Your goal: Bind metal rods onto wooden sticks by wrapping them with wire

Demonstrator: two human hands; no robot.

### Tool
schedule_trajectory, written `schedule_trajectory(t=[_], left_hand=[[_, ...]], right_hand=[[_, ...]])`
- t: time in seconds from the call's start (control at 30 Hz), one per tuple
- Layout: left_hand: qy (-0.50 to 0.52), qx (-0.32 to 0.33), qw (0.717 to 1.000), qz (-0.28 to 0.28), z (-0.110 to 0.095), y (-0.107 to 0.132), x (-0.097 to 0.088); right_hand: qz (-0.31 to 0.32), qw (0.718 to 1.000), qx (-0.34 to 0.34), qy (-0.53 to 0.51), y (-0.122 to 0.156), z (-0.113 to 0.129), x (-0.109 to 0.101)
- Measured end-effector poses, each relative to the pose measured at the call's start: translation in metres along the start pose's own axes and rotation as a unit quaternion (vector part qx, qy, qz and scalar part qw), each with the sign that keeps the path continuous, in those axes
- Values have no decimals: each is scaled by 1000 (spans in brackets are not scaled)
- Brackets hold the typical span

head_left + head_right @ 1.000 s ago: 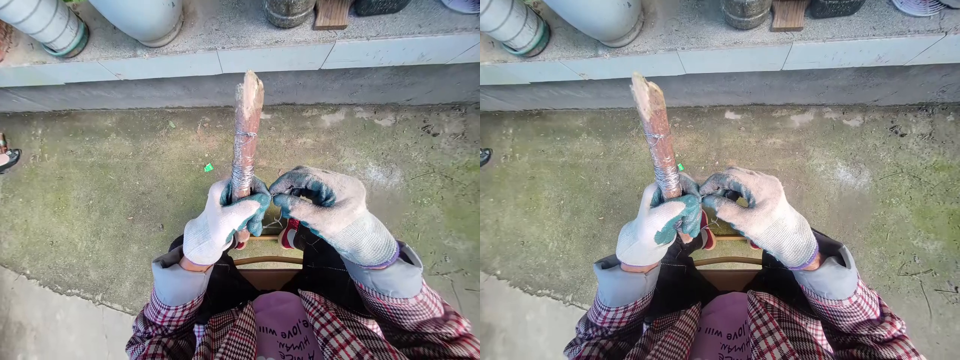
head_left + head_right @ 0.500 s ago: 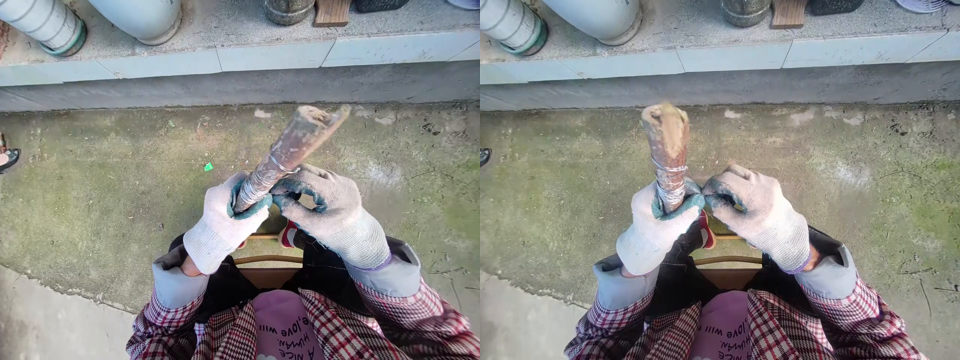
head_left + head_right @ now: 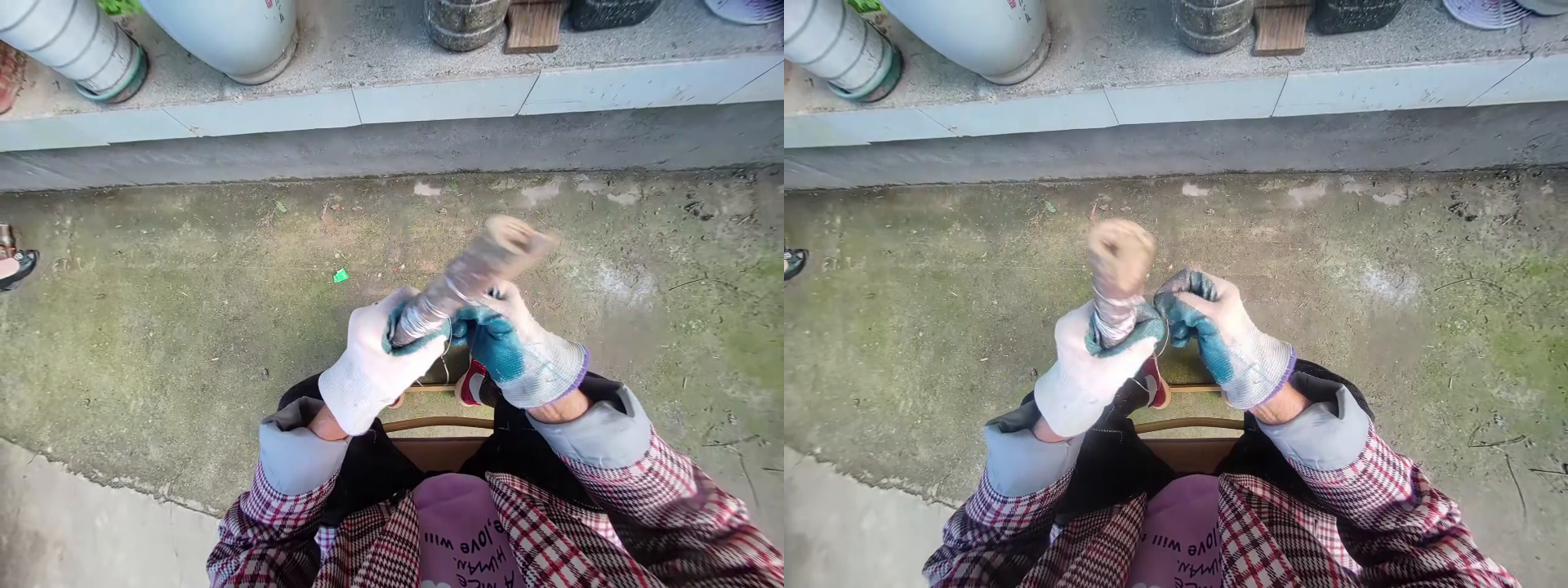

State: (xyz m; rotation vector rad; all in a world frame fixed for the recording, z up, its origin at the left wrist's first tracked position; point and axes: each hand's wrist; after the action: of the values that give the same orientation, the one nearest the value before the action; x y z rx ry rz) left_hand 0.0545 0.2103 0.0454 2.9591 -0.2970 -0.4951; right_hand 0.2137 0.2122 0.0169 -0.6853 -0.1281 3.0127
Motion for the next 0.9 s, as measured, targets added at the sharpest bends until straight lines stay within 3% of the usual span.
schedule_trajectory(t=[0.03, 0.13, 0.23, 0.37, 0.5, 0.63, 0.77, 0.83, 0.9], left_hand=[[53, -41, 998, -10, -1, -1, 0], [169, -104, 980, -17, -3, -4, -1], [182, -109, 977, -28, -4, -4, -2], [170, -98, 980, -31, -3, -3, -3], [156, -104, 982, -31, -4, -1, -1], [77, -67, 991, -87, -2, -2, -2], [-10, -39, 983, -178, 9, -15, -17], [38, -59, 973, -222, 15, -22, -26], [111, -80, 965, -224, 18, -26, -31]], right_hand=[[35, 991, 73, -110, -2, 0, -1], [93, 905, 239, -341, -6, 4, -11], [128, 867, 286, -387, -6, 12, -21], [150, 875, 283, -362, -2, 17, -22], [103, 919, 239, -295, 0, 12, -20], [94, 958, 152, -225, 2, 10, -22], [146, 930, 176, -289, 8, 18, -38], [133, 922, 189, -312, 9, 19, -49], [98, 932, 190, -291, 7, 16, -55]])
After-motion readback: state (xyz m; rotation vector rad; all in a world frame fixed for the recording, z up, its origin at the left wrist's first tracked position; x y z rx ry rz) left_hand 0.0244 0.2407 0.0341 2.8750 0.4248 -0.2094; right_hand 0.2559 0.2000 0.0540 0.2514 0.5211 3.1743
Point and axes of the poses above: each hand's wrist, its own y-axis away from the middle knuckle, its own x-axis out of the palm, z = x × y, and after that the axes turned 1 degree about x, right-handed
